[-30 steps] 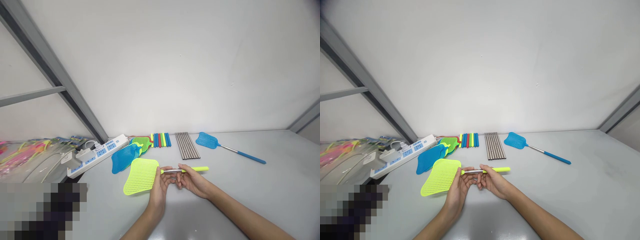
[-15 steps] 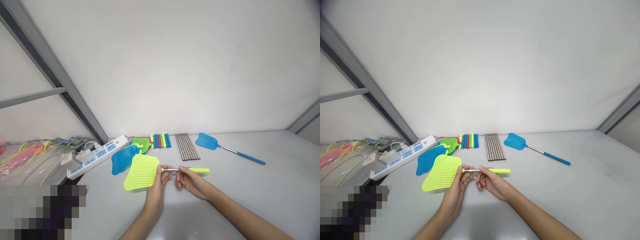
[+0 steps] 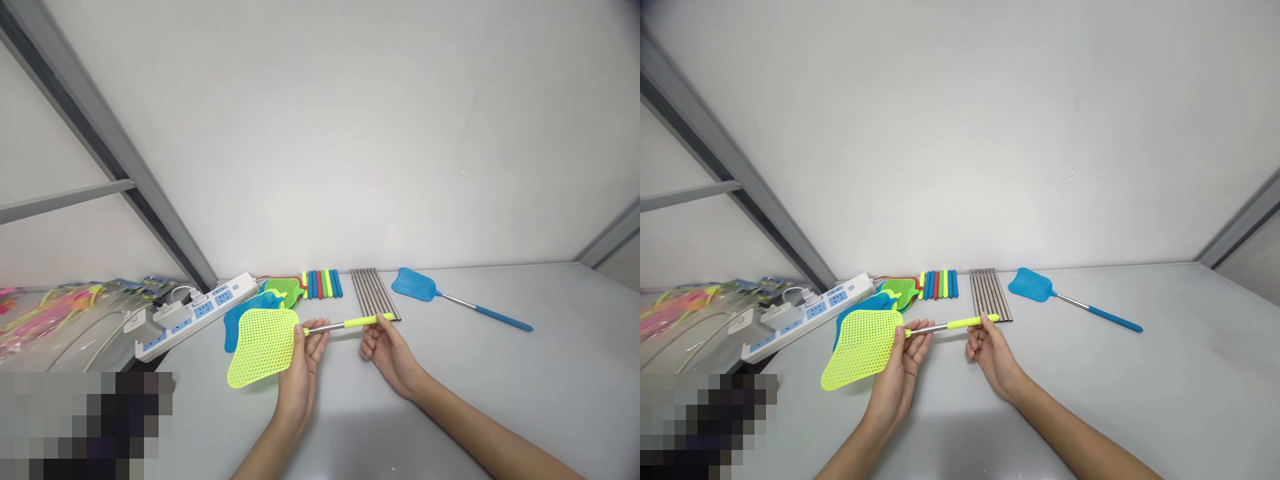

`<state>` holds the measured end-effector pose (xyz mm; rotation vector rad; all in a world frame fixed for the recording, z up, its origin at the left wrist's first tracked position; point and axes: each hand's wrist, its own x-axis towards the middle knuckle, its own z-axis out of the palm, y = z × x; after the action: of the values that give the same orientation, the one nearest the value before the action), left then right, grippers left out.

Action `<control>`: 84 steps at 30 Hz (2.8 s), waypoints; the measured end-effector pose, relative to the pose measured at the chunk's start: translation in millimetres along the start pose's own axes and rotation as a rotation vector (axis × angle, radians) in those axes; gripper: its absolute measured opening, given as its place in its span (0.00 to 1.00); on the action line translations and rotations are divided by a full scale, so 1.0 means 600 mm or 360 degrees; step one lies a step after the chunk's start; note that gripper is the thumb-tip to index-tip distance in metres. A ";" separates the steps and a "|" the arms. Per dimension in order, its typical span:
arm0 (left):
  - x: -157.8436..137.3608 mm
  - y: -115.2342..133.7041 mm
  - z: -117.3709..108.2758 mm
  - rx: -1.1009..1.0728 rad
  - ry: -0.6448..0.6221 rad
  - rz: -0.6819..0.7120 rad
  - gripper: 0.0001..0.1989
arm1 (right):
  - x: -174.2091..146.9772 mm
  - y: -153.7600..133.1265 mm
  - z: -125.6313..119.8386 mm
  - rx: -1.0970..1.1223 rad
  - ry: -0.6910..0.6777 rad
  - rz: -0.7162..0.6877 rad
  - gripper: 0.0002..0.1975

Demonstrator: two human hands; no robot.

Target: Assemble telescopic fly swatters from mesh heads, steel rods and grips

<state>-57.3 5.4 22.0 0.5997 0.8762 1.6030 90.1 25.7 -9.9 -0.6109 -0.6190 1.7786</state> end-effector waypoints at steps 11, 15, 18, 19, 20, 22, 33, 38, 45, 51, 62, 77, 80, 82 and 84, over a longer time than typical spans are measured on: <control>0.000 -0.002 0.002 0.0033 0.0013 -0.0004 0.13 | 0.002 0.000 -0.003 0.0017 0.0004 0.0043 0.20; -0.001 -0.001 0.002 0.0053 0.0014 -0.0004 0.13 | 0.003 0.000 -0.003 0.0029 0.0021 0.0047 0.20; -0.003 0.000 0.002 0.0060 0.0005 -0.0009 0.12 | 0.003 -0.001 -0.002 0.0039 0.0032 0.0046 0.19; -0.004 0.000 0.002 0.0061 0.0005 -0.0010 0.12 | 0.003 -0.002 -0.001 0.0040 0.0034 0.0049 0.19; -0.004 0.000 0.002 0.0062 0.0006 -0.0011 0.12 | 0.003 -0.002 -0.001 0.0039 0.0035 0.0050 0.18; -0.004 0.000 0.002 0.0067 0.0011 -0.0011 0.12 | 0.003 -0.002 -0.001 0.0034 0.0035 0.0049 0.18; -0.014 -0.005 -0.001 0.0211 -0.0129 0.0033 0.14 | -0.003 -0.010 -0.008 -0.0139 0.0047 -0.0050 0.16; -0.017 -0.006 -0.003 0.0214 -0.0147 0.0011 0.14 | -0.006 -0.015 -0.007 -0.0200 -0.0004 -0.0029 0.17; -0.014 -0.002 -0.002 0.0192 -0.0171 0.0020 0.15 | -0.007 -0.014 -0.004 -0.0241 -0.0030 -0.0055 0.17; -0.016 -0.004 -0.002 0.0171 -0.0210 0.0013 0.15 | -0.007 -0.015 -0.004 -0.0229 -0.0006 -0.0033 0.17; -0.017 -0.005 0.000 0.0166 -0.0189 -0.0010 0.14 | -0.008 -0.013 -0.006 -0.0259 -0.0003 -0.0022 0.18; -0.011 -0.009 -0.003 0.0175 -0.0183 -0.0001 0.15 | -0.005 -0.010 -0.007 -0.0300 0.0018 -0.0039 0.18; -0.012 -0.008 -0.001 0.0196 -0.0146 -0.0003 0.15 | -0.004 -0.011 -0.007 -0.0269 0.0043 -0.0019 0.18; -0.012 -0.008 0.000 0.0201 -0.0120 -0.0007 0.15 | -0.004 -0.011 -0.008 -0.0267 0.0048 -0.0006 0.19; -0.011 -0.007 0.000 0.0208 -0.0117 -0.0004 0.15 | -0.004 -0.011 -0.007 -0.0274 0.0045 -0.0003 0.18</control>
<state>-53.6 -0.7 19.0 0.7444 0.9317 1.5199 98.3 25.7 -8.2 -0.7510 -0.7579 1.7231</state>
